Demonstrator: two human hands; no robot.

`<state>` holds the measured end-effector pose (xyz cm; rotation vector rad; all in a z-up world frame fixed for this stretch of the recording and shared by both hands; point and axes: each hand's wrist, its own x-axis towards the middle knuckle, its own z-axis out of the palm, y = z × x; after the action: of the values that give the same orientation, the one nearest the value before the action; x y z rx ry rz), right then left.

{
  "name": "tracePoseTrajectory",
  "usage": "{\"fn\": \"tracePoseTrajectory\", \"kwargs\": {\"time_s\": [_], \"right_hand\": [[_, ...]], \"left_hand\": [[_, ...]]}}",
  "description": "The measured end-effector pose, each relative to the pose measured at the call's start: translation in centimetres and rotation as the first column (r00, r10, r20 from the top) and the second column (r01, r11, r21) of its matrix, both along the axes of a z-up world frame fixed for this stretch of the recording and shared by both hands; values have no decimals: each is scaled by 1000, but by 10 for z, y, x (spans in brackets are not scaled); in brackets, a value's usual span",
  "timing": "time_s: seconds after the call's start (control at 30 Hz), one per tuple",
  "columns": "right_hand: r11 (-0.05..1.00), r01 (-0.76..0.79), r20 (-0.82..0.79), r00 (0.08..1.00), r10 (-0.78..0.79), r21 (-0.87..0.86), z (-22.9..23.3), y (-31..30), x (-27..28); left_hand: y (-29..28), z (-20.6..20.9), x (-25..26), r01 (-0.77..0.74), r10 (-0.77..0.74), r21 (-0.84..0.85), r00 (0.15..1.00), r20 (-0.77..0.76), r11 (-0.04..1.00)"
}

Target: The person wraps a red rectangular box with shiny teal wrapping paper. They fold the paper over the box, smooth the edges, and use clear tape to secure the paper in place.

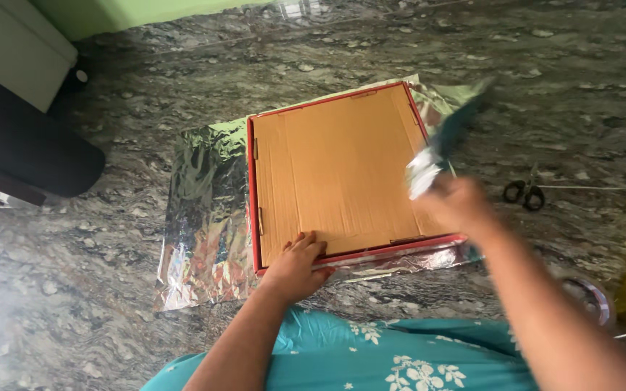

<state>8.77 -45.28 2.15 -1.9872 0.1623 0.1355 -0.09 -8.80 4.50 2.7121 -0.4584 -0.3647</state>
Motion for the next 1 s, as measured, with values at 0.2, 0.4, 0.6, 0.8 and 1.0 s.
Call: {"fn": "tracePoseTrajectory", "kwargs": {"time_s": [0.2, 0.4, 0.6, 0.8, 1.0], "right_hand": [[622, -390, 230, 692, 684, -679, 35, 84, -56], [679, -323, 299, 716, 631, -659, 40, 95, -78], [841, -197, 579, 645, 499, -505, 32, 104, -93], [836, -325, 283, 834, 474, -442, 13, 93, -86], [993, 91, 353, 934, -57, -81, 15, 88, -19]], "left_hand": [[-3, 7, -3, 16, -11, -53, 995, 96, 998], [-24, 34, -7, -8, 13, -247, 1000, 19, 969], [-48, 33, -9, 101, -98, -219, 995, 24, 970], [-65, 10, -3, 133, -126, -322, 991, 44, 937], [-64, 10, 9, 110, -125, -297, 992, -33, 949]]}}
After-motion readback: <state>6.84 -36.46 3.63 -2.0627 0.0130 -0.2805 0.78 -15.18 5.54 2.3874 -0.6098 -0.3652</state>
